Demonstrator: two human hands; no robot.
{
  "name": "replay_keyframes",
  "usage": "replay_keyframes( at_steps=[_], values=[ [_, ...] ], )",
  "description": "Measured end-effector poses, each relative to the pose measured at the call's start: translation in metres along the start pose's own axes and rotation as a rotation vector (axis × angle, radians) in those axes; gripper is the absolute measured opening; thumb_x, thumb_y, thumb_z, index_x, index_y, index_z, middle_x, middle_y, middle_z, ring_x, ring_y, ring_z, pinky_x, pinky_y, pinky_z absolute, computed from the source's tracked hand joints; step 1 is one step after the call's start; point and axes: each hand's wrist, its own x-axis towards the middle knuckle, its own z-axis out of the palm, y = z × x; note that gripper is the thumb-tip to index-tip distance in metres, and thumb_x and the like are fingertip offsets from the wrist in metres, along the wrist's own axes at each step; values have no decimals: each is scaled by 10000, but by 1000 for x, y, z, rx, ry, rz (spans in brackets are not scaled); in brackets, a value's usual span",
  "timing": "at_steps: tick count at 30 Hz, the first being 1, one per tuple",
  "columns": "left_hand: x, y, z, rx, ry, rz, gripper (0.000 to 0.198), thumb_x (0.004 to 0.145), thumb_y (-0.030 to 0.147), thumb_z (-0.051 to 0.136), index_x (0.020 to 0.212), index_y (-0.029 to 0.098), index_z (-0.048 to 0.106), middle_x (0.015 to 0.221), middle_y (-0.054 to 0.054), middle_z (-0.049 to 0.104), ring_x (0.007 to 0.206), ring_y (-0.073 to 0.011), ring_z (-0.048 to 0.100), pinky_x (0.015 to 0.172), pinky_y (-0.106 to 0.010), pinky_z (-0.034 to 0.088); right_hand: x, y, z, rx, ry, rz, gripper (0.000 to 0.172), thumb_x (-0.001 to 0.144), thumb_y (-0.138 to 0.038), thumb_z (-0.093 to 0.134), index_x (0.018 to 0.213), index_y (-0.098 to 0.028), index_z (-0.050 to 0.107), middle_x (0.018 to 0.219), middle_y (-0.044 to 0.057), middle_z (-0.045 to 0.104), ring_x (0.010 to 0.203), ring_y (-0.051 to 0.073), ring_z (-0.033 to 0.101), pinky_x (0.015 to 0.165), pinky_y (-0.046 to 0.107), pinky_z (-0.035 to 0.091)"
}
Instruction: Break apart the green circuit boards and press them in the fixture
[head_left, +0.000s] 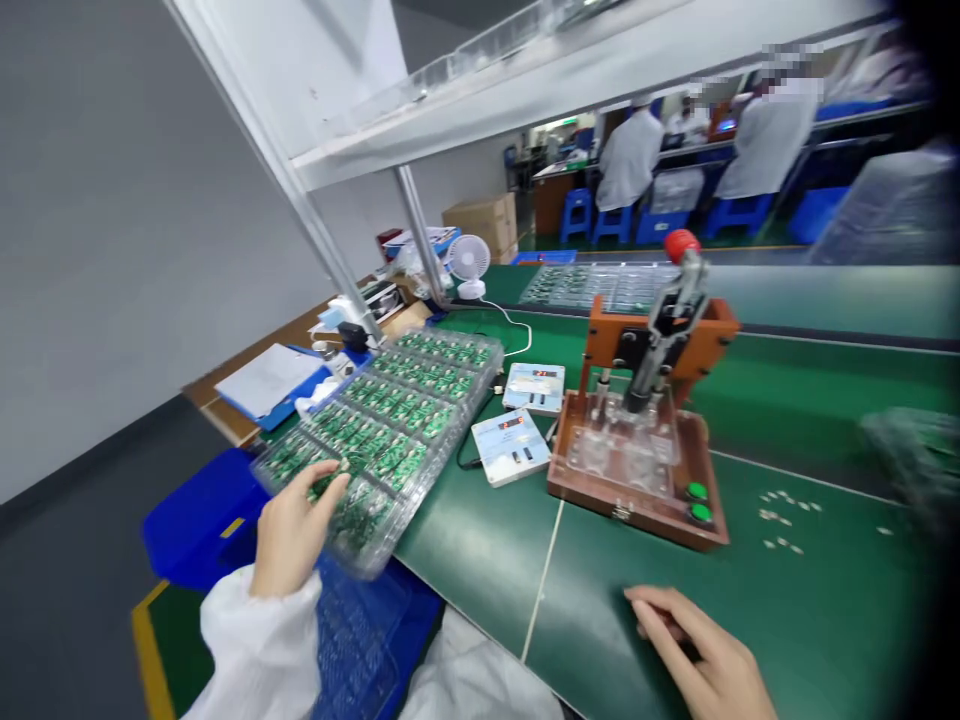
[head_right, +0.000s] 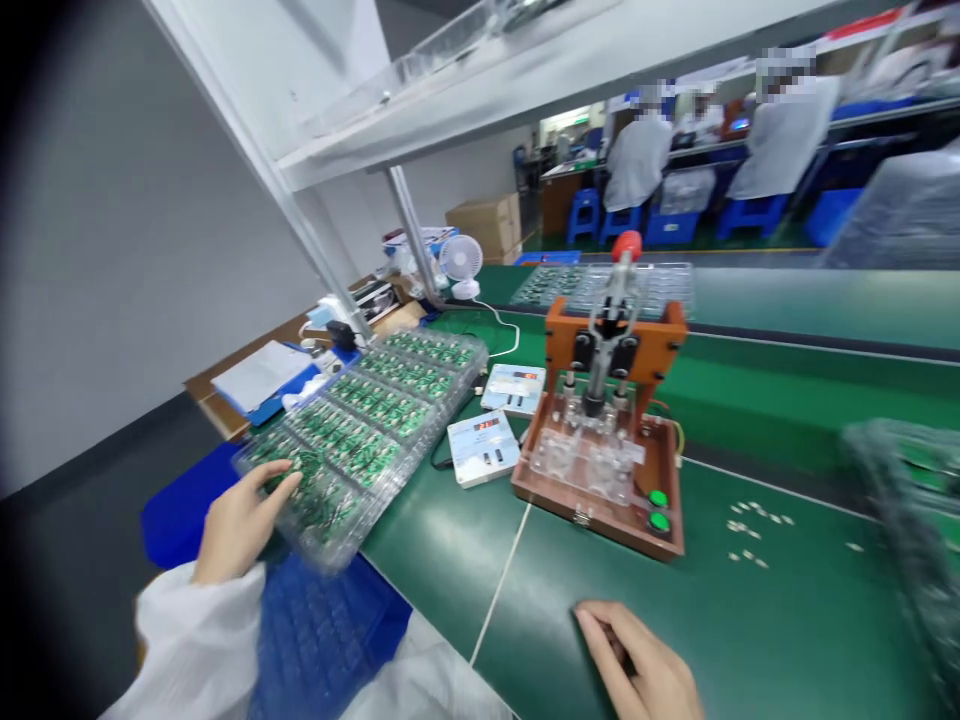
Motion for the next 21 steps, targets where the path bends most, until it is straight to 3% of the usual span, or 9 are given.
replay_keyframes(
  at_steps=[2, 6, 9, 13, 18, 21],
  values=[
    [-19, 37, 11, -221, -46, 143, 444, 806, 599, 594, 1042, 246, 726, 1096, -39, 767, 938, -285, 705, 864, -372, 517, 2, -17, 3, 106, 61, 108, 364, 908, -597, 643, 1018, -274, 771, 942, 36, 756, 768, 154, 738, 689, 136, 577],
    [-85, 124, 58, -550, -675, 427, 219, 830, 410, 640, 946, 263, 753, 1008, 11, 780, 960, -218, 703, 882, -296, 504, 6, -50, 16, 399, 12, 212, 447, 906, -577, 662, 1218, -264, 728, 1221, 87, 715, 1059, 212, 720, 871, 222, 597],
    [-122, 163, 87, -608, -902, 495, 149, 832, 312, 664, 937, 265, 759, 959, 36, 777, 914, -191, 695, 863, -280, 478, 5, -66, 22, 516, -10, 254, 525, 884, -560, 694, 1305, -248, 680, 1269, 102, 687, 979, 205, 735, 904, 279, 601],
    [-136, 178, 102, -666, -1019, 510, 151, 822, 285, 694, 943, 264, 781, 941, 44, 783, 885, -178, 703, 842, -266, 479, 0, -68, 26, 537, 87, 334, 564, 851, -546, 722, 1299, -207, 672, 1003, 73, 739, 840, 196, 734, 803, 279, 613],
    [-133, 172, 109, -716, -1133, 482, 293, 802, 296, 729, 1088, 252, 777, 991, 20, 791, 858, -183, 727, 871, -270, 523, -6, -56, 19, 427, 162, 336, 428, 842, -529, 720, 1111, -198, 761, 895, 53, 742, 764, 192, 719, 710, 256, 608],
    [-128, 167, 119, -660, -1095, 503, 271, 814, 281, 739, 1081, 252, 775, 983, 9, 791, 843, -194, 727, 868, -297, 544, -7, -45, 5, 308, 240, 334, 429, 862, -538, 695, 1119, -200, 757, 871, 47, 749, 714, 193, 726, 660, 253, 613]
  ],
)
